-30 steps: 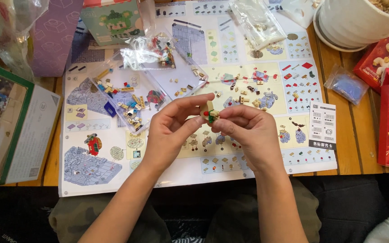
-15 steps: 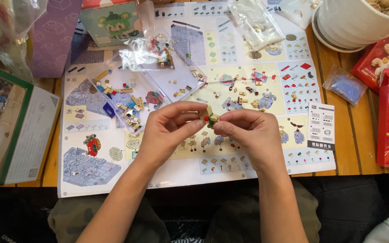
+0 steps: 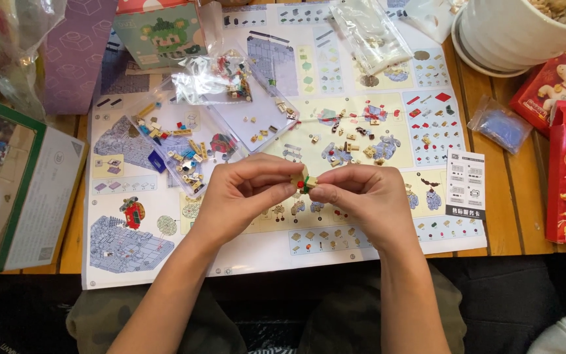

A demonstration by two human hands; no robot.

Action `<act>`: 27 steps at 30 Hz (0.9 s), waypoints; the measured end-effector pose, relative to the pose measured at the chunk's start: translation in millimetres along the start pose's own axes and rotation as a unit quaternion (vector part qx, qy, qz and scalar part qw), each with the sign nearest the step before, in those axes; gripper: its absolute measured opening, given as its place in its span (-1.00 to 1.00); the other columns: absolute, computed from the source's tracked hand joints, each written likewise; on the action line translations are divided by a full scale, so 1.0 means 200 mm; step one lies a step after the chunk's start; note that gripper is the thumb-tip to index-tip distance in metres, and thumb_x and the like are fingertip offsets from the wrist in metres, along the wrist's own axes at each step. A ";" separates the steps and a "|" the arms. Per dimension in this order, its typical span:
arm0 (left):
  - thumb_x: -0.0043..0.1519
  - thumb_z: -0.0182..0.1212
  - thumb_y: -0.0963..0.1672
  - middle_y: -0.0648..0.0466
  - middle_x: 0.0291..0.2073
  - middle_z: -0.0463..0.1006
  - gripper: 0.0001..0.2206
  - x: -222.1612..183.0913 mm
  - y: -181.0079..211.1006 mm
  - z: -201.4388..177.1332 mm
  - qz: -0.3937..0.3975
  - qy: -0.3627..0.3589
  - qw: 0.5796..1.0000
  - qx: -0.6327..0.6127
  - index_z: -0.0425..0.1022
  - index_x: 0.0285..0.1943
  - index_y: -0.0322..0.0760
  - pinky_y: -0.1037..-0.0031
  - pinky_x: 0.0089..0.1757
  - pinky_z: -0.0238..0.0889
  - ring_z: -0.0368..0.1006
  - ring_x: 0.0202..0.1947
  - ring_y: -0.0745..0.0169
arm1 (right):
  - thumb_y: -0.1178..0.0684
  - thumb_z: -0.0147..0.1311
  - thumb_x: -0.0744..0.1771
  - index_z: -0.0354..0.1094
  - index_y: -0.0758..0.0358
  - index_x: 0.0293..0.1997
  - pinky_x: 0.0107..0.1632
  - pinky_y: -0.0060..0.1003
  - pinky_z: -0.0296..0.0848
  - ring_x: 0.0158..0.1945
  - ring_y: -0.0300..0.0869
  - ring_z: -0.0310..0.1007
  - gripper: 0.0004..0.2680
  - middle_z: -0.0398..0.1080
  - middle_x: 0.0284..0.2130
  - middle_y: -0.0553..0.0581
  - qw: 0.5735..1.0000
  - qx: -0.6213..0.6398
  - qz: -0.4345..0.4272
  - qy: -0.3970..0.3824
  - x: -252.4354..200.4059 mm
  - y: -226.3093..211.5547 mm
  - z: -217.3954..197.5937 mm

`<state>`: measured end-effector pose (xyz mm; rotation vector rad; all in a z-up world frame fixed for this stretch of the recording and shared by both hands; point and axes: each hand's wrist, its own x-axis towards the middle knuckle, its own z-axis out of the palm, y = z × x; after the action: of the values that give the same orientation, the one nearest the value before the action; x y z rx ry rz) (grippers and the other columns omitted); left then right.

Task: Assembling a small building block toy set following printed instructions on a wooden table.

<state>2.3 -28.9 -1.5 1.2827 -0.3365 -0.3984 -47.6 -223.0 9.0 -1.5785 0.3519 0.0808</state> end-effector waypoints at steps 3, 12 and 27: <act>0.06 0.30 -0.33 -0.12 -0.17 0.61 -0.73 -0.01 0.00 0.00 -0.003 -0.005 1.000 -0.002 0.57 -0.04 -0.43 0.40 -0.09 0.48 0.56 -0.09 0.08 | 0.26 0.34 0.14 0.54 0.42 -0.34 -0.22 -0.19 0.58 -0.41 -0.04 0.59 -0.86 0.55 -0.53 0.36 1.000 -0.003 -0.007 -0.007 0.01 0.01 -0.01; 0.03 0.34 -0.33 -0.13 -0.24 0.62 -0.72 -0.02 0.01 0.00 -0.020 -0.010 1.000 -0.018 0.58 -0.06 -0.45 0.35 -0.11 0.50 0.57 -0.11 0.06 | 0.27 0.35 0.12 0.55 0.38 -0.36 -0.23 -0.21 0.56 -0.42 -0.02 0.60 -0.86 0.55 -0.55 0.34 0.999 0.021 -0.021 -0.037 0.04 0.08 -0.02; 0.05 0.33 -0.23 -0.09 -0.22 0.55 -0.56 0.03 -0.04 0.07 -0.114 0.085 0.965 -0.219 0.40 0.15 -0.40 0.25 -0.14 0.54 0.59 -0.23 0.01 | 0.25 0.42 0.12 0.45 0.18 -0.02 -0.18 -0.26 0.57 -0.14 -0.09 0.50 -0.63 0.50 -0.21 0.15 0.944 -0.128 -0.300 0.047 -0.01 -0.07 0.06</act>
<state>-0.3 -45.6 -5.2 0.9125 0.0493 -0.5211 -44.0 -211.4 22.7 -1.8915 -0.0827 -0.4376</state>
